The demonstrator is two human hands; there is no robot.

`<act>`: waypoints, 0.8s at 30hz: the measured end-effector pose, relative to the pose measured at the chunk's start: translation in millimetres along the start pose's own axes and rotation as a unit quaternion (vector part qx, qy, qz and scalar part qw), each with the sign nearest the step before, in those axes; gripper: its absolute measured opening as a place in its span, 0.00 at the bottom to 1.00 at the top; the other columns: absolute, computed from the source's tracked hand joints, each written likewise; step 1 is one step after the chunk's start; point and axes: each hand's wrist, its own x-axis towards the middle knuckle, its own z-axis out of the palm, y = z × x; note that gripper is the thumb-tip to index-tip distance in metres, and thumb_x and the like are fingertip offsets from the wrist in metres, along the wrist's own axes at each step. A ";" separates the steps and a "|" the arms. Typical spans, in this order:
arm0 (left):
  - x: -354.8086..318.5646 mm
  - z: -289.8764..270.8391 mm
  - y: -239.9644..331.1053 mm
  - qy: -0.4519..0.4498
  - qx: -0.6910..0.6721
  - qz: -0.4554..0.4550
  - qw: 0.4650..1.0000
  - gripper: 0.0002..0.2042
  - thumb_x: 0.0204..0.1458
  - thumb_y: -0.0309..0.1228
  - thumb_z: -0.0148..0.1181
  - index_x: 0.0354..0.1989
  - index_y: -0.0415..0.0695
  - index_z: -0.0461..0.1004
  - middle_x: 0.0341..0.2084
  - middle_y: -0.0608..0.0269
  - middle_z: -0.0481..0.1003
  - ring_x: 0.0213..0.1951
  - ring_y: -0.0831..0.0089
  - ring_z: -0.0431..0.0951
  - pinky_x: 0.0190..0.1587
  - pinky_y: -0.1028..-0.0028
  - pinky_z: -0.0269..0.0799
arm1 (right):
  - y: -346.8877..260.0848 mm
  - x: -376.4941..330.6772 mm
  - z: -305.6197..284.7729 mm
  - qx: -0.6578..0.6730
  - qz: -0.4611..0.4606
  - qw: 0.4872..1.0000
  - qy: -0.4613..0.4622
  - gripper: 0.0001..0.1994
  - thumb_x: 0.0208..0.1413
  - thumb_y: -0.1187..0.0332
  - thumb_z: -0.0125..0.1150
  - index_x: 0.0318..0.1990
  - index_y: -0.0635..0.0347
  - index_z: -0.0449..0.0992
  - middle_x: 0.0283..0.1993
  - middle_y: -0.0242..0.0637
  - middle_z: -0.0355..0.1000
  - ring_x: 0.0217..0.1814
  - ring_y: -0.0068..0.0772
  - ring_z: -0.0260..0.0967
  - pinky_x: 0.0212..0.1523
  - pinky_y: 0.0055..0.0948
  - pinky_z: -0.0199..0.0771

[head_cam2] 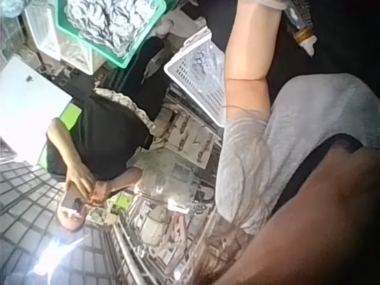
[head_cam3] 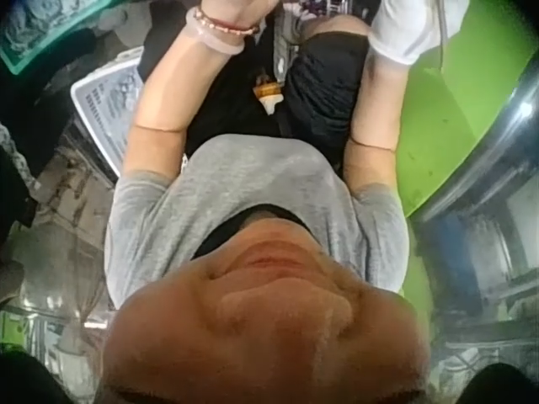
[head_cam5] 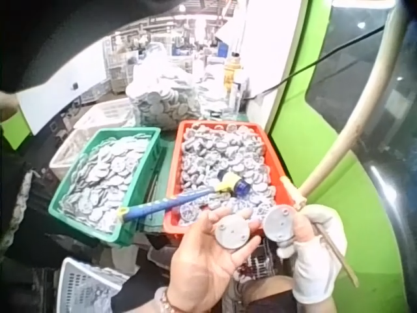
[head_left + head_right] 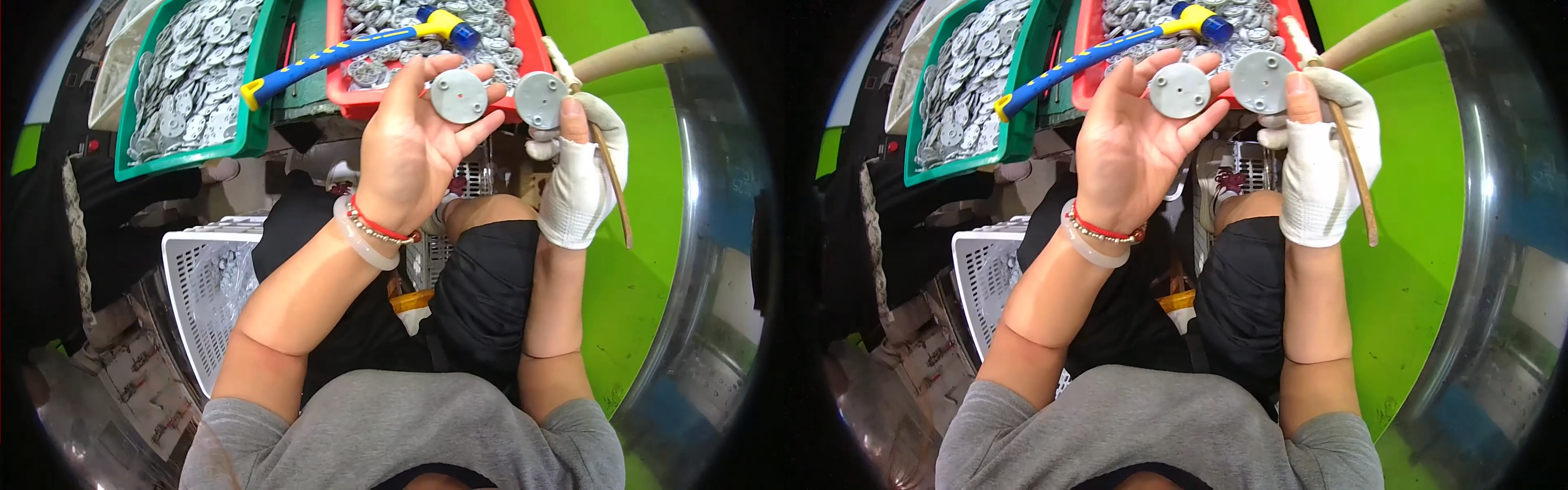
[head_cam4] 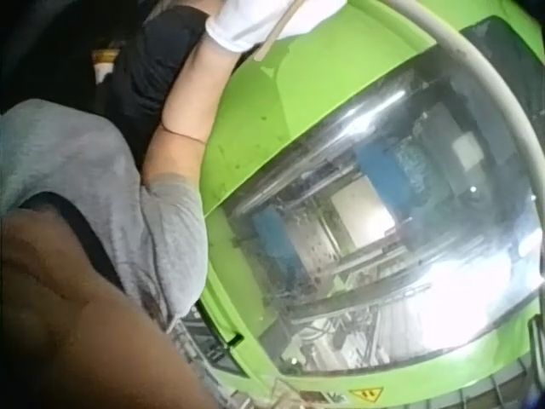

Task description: The person operates an injection molding machine, removing molded plastic parts from the mold by hand and tapping the mold with a hammer. They handle circular plastic parts, wiping them with a stick applicator and placing parts into the mold.

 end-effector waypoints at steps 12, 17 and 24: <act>0.6 0.6 -0.3 -0.016 -0.005 0.023 1.000 0.17 0.60 0.41 0.43 0.47 0.38 0.62 0.45 0.47 0.69 0.48 0.58 0.73 0.47 0.65 0.74 | -2.0 -4.8 3.3 -0.002 -0.012 1.000 -0.011 0.13 0.52 0.72 0.61 0.41 0.69 0.68 0.34 0.43 0.72 0.27 0.25 0.72 0.23 0.17 0.75; 2.7 -11.0 7.8 0.045 0.008 0.003 0.999 0.14 0.58 0.43 0.49 0.34 0.43 0.66 0.28 0.58 0.72 0.38 0.65 0.76 0.43 0.65 0.75 | 1.5 -9.6 4.0 -0.006 -0.074 0.997 -0.038 0.11 0.51 0.77 0.61 0.41 0.69 0.68 0.38 0.48 0.73 0.28 0.26 0.73 0.25 0.17 0.75; 4.1 1.6 15.0 -0.059 -0.248 -0.120 0.959 0.17 0.54 0.44 0.48 0.40 0.43 0.74 0.50 0.48 0.69 0.55 0.52 0.65 0.58 0.50 0.58 | 9.9 -12.6 7.0 -0.027 -0.343 0.920 -0.189 0.15 0.41 0.86 0.61 0.38 0.64 0.71 0.42 0.56 0.72 0.36 0.34 0.71 0.33 0.25 0.71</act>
